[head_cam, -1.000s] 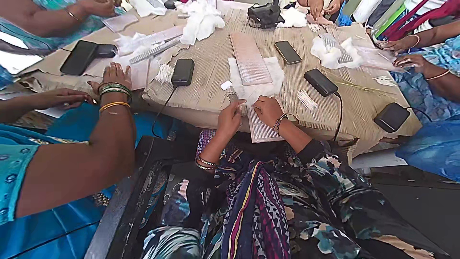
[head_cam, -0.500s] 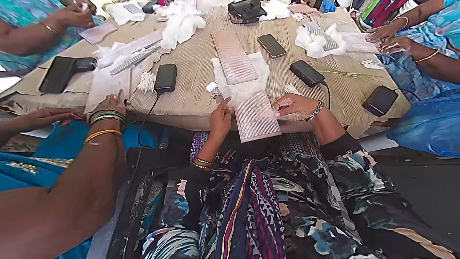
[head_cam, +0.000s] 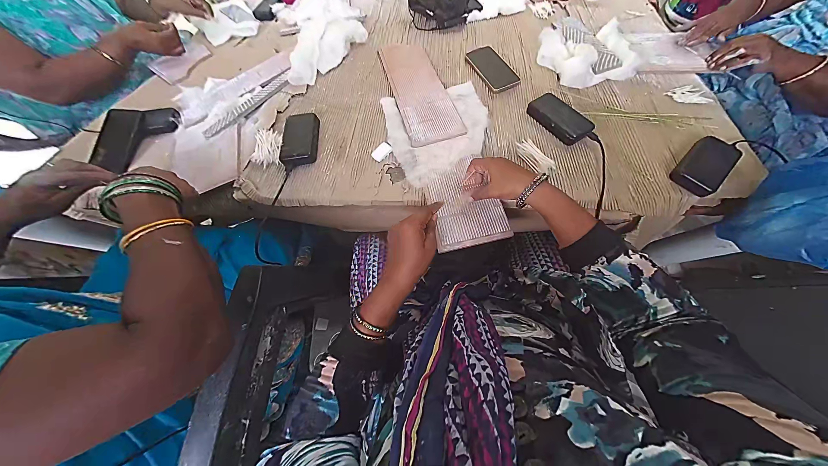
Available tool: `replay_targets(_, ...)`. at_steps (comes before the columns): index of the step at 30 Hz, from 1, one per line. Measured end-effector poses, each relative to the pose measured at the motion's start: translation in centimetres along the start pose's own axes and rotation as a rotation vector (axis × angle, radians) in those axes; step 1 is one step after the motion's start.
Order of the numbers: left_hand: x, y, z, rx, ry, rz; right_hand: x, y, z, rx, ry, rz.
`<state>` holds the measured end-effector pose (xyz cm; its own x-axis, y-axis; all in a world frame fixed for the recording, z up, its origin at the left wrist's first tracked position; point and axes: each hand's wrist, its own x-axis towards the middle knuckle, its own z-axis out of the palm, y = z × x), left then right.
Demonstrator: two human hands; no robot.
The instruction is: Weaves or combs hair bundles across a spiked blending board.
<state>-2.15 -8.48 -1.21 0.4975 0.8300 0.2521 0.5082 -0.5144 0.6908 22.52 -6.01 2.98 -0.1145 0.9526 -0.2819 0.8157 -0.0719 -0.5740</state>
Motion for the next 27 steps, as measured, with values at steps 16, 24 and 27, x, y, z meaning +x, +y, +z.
replay_targets(16,-0.9,0.1,0.0,0.352,-0.091,0.05,-8.0,-1.6,7.9,-0.485,0.023,-0.139)
replay_targets(24,-2.5,-1.7,1.1,0.333,0.148,0.145,-8.9,-1.1,6.1,-0.297,0.42,-0.332)
replay_targets(27,-1.1,-2.5,1.4,0.366,0.166,0.085,-4.5,-2.1,6.7,-0.413,0.224,-0.166)
